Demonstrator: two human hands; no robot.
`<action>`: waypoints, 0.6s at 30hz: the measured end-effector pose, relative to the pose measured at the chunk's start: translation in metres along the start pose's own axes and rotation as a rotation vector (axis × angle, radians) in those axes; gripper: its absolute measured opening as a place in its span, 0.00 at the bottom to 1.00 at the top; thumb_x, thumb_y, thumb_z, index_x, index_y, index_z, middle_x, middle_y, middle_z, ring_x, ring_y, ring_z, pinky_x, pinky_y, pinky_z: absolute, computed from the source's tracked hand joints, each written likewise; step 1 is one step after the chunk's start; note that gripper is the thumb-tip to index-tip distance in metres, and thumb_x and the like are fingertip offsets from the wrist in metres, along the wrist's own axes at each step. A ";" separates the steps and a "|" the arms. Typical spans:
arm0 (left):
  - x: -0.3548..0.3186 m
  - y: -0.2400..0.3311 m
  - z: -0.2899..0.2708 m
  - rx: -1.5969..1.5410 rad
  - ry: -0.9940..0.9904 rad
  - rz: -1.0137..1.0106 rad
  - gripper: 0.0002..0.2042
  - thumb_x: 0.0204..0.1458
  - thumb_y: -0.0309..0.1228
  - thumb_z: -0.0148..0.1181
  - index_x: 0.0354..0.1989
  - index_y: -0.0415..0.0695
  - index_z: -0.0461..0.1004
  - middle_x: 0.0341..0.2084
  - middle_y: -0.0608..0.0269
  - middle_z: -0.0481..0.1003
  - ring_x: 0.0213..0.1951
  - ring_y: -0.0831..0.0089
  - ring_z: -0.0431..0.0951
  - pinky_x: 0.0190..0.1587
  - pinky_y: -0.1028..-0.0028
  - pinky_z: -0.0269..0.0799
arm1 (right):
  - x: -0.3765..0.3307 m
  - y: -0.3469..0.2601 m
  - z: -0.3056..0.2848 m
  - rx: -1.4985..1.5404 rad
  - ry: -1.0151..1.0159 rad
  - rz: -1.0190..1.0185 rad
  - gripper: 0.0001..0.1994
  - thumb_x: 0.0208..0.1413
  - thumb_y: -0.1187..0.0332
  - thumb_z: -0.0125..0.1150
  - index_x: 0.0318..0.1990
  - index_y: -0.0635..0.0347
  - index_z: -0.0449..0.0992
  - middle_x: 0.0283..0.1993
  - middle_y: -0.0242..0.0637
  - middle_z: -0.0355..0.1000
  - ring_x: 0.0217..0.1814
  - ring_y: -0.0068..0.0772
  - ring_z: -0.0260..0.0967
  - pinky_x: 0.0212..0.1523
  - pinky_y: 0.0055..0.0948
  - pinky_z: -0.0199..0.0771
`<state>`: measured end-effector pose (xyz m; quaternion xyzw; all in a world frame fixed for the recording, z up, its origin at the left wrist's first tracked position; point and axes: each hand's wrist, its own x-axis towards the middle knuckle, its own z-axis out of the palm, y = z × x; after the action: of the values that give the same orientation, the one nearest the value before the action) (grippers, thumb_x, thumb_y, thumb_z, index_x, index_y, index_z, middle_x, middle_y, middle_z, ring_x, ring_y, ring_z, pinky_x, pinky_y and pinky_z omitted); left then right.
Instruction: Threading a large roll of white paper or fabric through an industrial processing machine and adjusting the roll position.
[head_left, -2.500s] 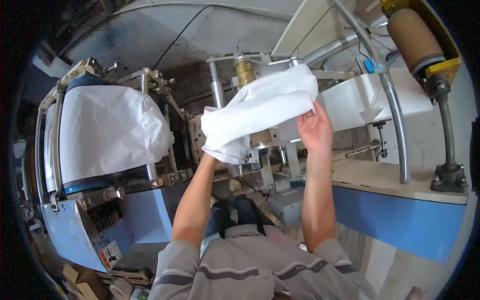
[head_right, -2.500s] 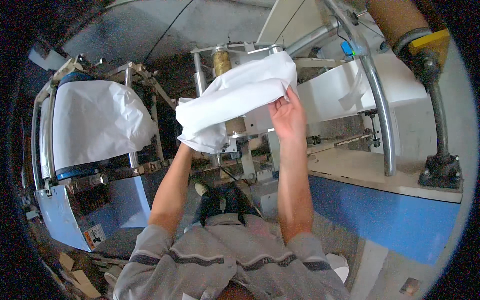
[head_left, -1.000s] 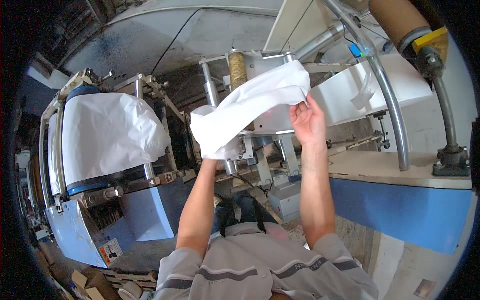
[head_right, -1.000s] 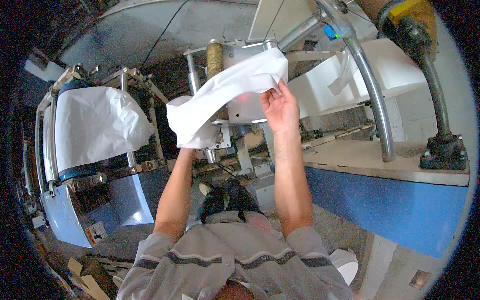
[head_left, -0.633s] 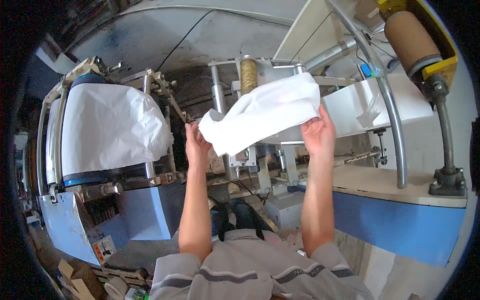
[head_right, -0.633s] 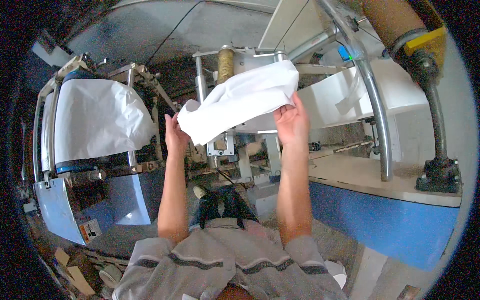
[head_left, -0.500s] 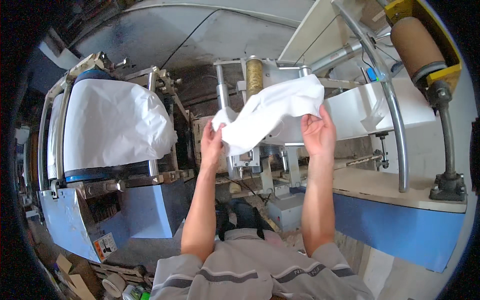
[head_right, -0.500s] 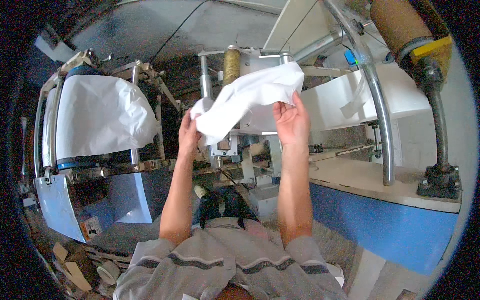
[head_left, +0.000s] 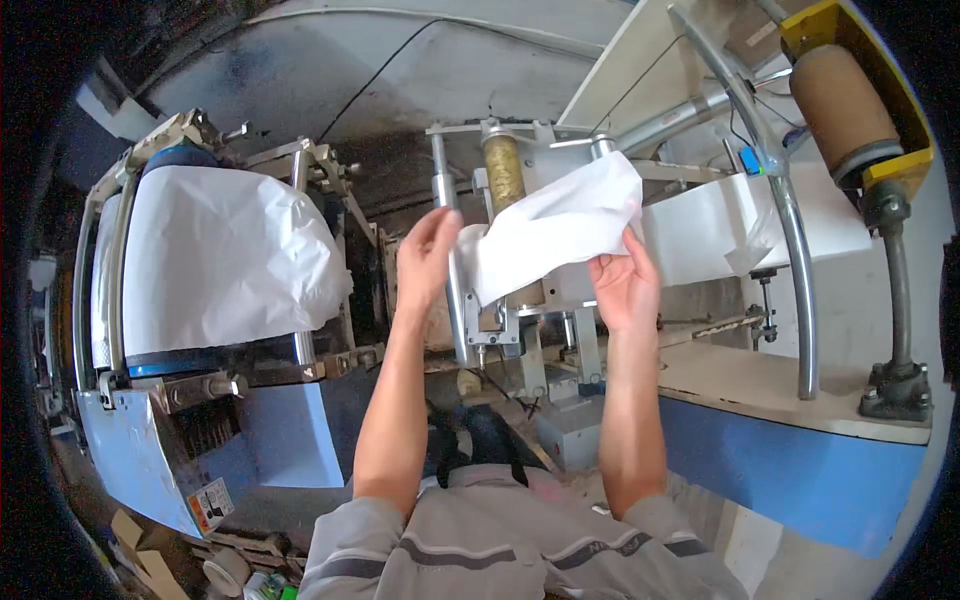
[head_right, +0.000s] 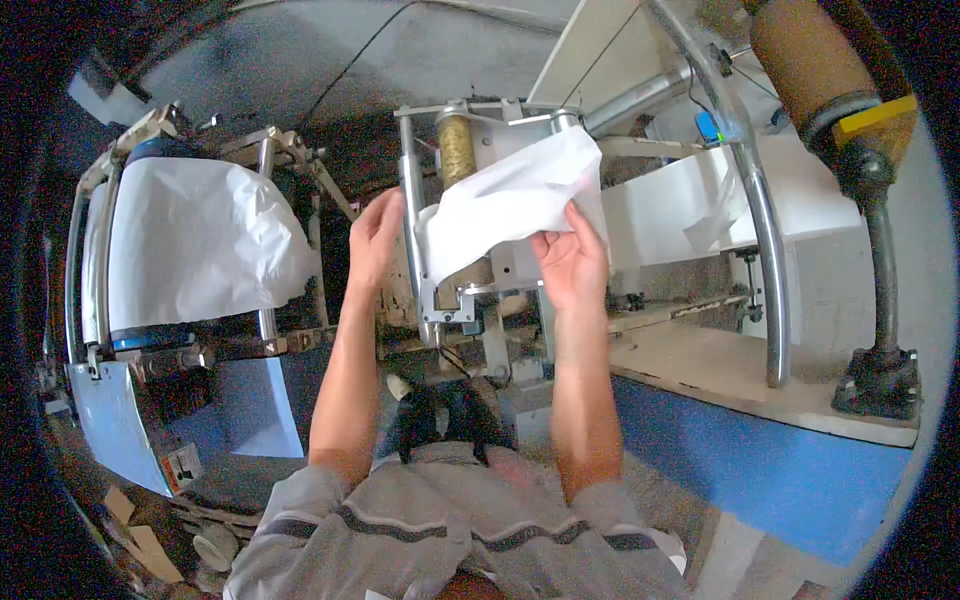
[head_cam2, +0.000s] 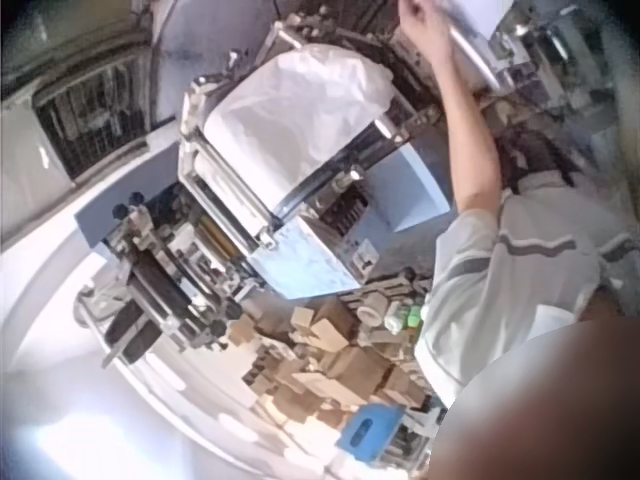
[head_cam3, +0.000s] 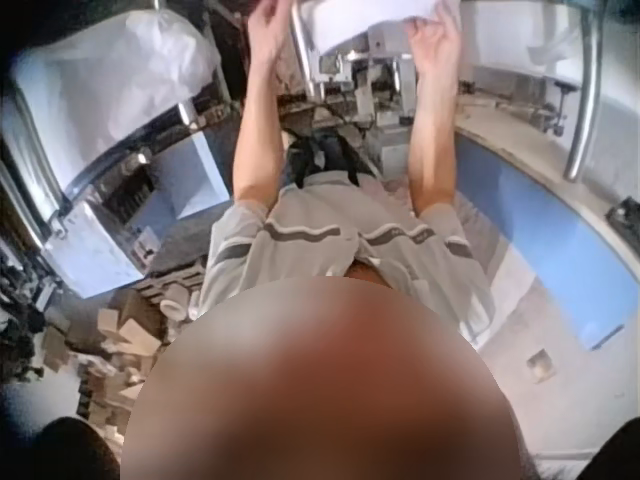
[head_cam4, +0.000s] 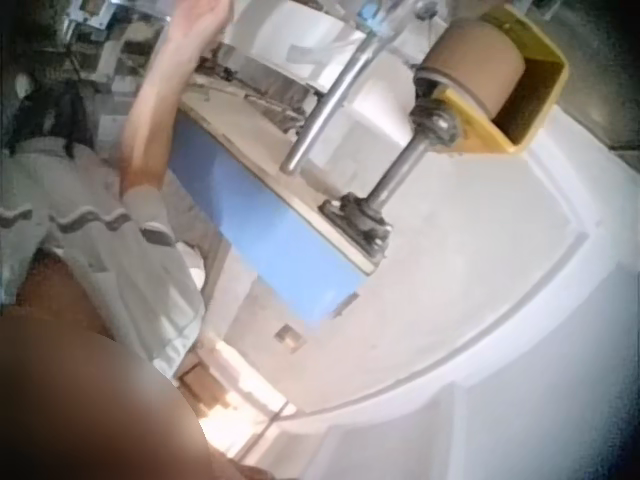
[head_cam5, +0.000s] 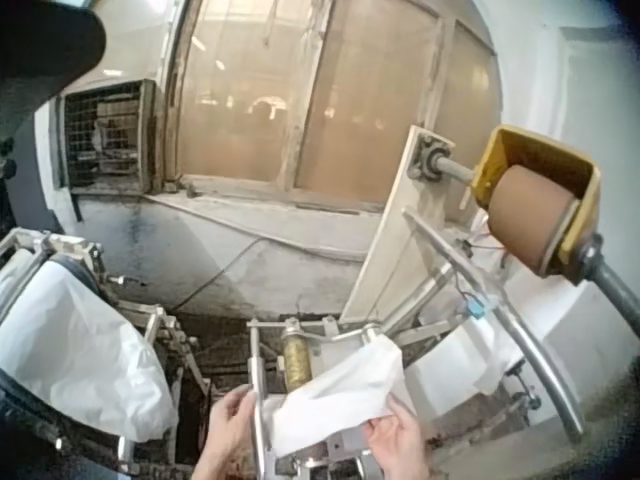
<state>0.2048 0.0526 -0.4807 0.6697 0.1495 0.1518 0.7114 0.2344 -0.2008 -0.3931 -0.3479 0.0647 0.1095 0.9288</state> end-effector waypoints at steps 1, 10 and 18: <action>0.000 0.017 0.002 0.096 -0.109 -0.025 0.30 0.54 0.52 0.57 0.52 0.33 0.73 0.41 0.49 0.77 0.44 0.66 0.76 0.48 0.71 0.70 | -0.002 0.001 -0.003 0.002 0.010 0.001 0.17 0.60 0.68 0.52 0.55 0.62 0.66 0.51 0.39 0.73 0.50 0.32 0.73 0.47 0.31 0.77; 0.037 0.089 0.024 0.645 -0.421 -0.130 0.38 0.44 0.64 0.56 0.38 0.31 0.78 0.31 0.43 0.78 0.37 0.58 0.80 0.41 0.66 0.74 | 0.001 0.002 0.006 0.034 -0.047 0.006 0.19 0.60 0.66 0.49 0.57 0.64 0.65 0.55 0.42 0.70 0.55 0.35 0.71 0.53 0.35 0.75; 0.078 0.100 0.079 0.786 -0.649 0.091 0.23 0.42 0.51 0.64 0.30 0.38 0.81 0.25 0.47 0.79 0.32 0.55 0.81 0.38 0.65 0.74 | 0.003 0.003 0.001 -0.001 -0.097 0.032 0.18 0.59 0.66 0.51 0.55 0.63 0.67 0.54 0.38 0.71 0.53 0.34 0.71 0.50 0.35 0.75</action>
<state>0.3072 0.0193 -0.3768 0.9051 -0.0624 -0.1008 0.4083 0.2368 -0.1978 -0.3951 -0.3414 0.0253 0.1408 0.9290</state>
